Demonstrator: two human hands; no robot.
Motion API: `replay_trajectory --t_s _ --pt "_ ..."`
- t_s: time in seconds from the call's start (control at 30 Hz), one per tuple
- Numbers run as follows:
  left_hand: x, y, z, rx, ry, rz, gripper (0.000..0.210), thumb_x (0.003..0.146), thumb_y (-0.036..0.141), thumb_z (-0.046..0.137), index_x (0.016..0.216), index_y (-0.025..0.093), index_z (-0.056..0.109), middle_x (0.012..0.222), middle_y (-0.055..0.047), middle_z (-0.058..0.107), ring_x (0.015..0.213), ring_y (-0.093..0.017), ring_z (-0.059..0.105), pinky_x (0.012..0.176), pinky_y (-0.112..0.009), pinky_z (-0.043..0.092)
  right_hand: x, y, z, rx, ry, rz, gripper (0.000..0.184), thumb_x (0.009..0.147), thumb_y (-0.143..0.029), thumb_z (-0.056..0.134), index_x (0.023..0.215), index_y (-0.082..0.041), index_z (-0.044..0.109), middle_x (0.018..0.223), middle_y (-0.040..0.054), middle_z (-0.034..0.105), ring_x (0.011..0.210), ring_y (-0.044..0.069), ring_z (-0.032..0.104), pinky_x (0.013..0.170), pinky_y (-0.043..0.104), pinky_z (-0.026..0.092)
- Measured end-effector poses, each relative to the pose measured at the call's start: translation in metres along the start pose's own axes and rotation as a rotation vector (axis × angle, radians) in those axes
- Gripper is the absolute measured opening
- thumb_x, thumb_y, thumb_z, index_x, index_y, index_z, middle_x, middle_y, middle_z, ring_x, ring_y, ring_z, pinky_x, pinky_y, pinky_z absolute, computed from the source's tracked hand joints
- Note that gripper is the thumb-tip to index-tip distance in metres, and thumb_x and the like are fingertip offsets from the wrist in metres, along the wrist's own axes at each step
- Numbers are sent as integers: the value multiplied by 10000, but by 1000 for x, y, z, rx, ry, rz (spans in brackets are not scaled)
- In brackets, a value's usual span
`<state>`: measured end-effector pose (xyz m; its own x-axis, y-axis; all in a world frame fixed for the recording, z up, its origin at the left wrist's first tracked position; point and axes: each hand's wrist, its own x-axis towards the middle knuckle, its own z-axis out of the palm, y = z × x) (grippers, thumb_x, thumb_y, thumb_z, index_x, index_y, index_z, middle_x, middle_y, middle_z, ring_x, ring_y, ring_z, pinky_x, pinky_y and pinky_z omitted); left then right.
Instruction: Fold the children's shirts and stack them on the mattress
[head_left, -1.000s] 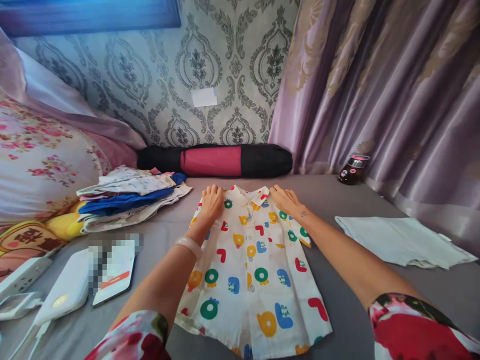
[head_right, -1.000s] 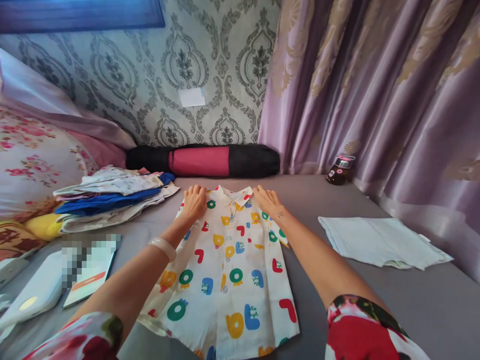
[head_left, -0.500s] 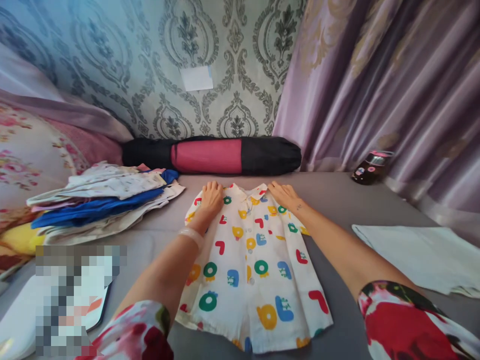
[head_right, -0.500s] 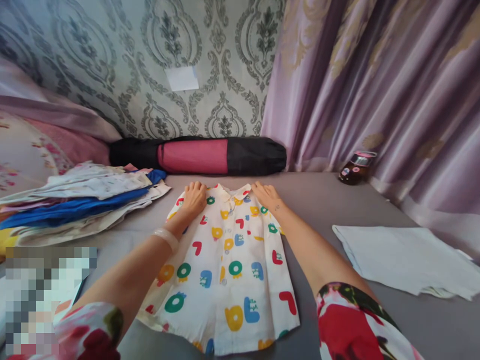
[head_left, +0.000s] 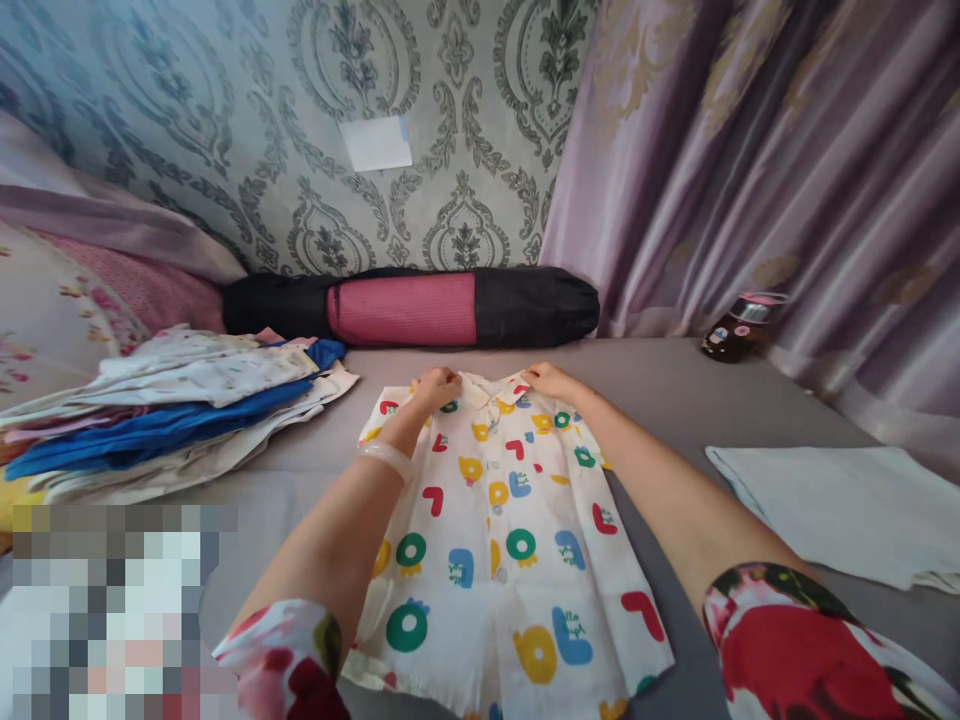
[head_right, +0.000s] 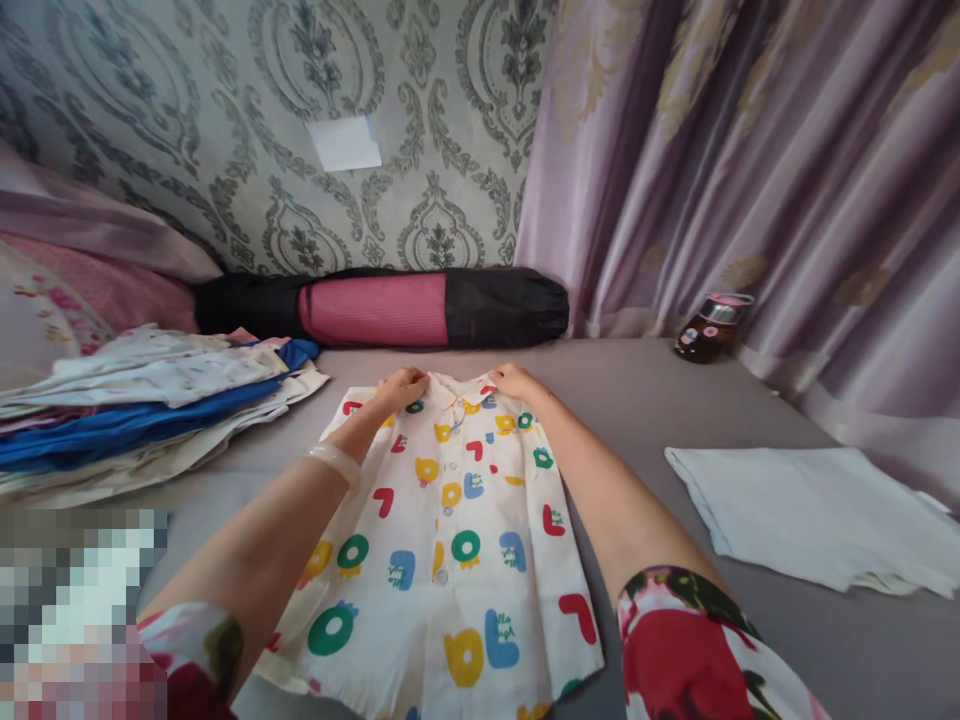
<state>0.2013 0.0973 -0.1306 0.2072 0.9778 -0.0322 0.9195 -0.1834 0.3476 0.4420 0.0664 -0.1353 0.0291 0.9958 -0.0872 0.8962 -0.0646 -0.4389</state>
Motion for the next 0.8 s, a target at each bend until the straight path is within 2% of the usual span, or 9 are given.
replay_trajectory --t_s 0.1,0.2,0.3,0.37,0.43,0.53,0.6,0.7,0.8 --pt "-1 1 1 -45 -19 23 255 881 354 491 1032 221 647 1028 -61 715 999 -244 636 879 -379 423 -3 -1 2 44 7 -25 175 914 -261 527 980 -159 653 923 31 700 849 143 603 699 194 429" --pt "-8 -4 8 -33 69 93 221 878 267 487 1059 228 607 1082 -64 676 1030 -236 605 870 -380 420 -15 -4 4 16 96 -69 183 936 -272 503 1050 -177 610 1020 43 676 908 152 594 768 217 422" --pt "-16 -6 17 94 226 224 242 890 180 415 1054 221 587 1137 -102 618 1089 -258 554 872 -391 399 -32 -9 10 -190 222 -155 221 980 -304 422 1102 -204 577 1110 84 635 1004 196 571 853 279 400" --pt "-20 -5 21 187 251 304 275 895 140 366 1058 210 575 1141 -124 599 1089 -266 545 880 -397 381 -41 -12 13 -341 227 -183 252 996 -307 373 1121 -206 567 1154 114 612 1069 220 551 892 305 384" --pt "-21 -6 22 240 221 346 286 906 136 336 1069 200 562 1121 -135 609 1071 -265 558 893 -401 365 -44 -13 13 -410 201 -171 288 1002 -318 340 1128 -191 566 1175 133 603 1102 234 546 902 314 384" --pt "-18 -11 14 250 153 298 265 935 262 345 1072 185 559 1102 -141 647 1056 -274 588 915 -416 351 -41 -7 3 -351 146 -97 353 994 -406 345 1113 -181 590 1184 139 622 1091 248 575 881 315 405" --pt "-15 -20 1 249 71 230 329 929 402 362 1037 182 582 1073 -143 678 1040 -293 611 935 -438 342 -36 2 -10 -240 67 -16 412 982 -483 349 1043 -186 628 1128 132 662 1048 247 608 849 301 421" --pt "-13 -40 -23 258 -65 127 429 886 540 366 921 200 624 911 -119 714 982 -307 640 948 -453 339 -33 22 -31 -15 -75 106 506 965 -552 344 849 -174 659 962 130 710 921 244 654 766 289 452" --pt "-15 -64 -47 189 -157 70 461 767 641 470 733 206 617 778 -82 694 869 -301 647 819 -384 417 -36 42 -45 237 -191 241 519 933 -581 409 721 -168 640 826 120 712 767 230 662 671 298 482"
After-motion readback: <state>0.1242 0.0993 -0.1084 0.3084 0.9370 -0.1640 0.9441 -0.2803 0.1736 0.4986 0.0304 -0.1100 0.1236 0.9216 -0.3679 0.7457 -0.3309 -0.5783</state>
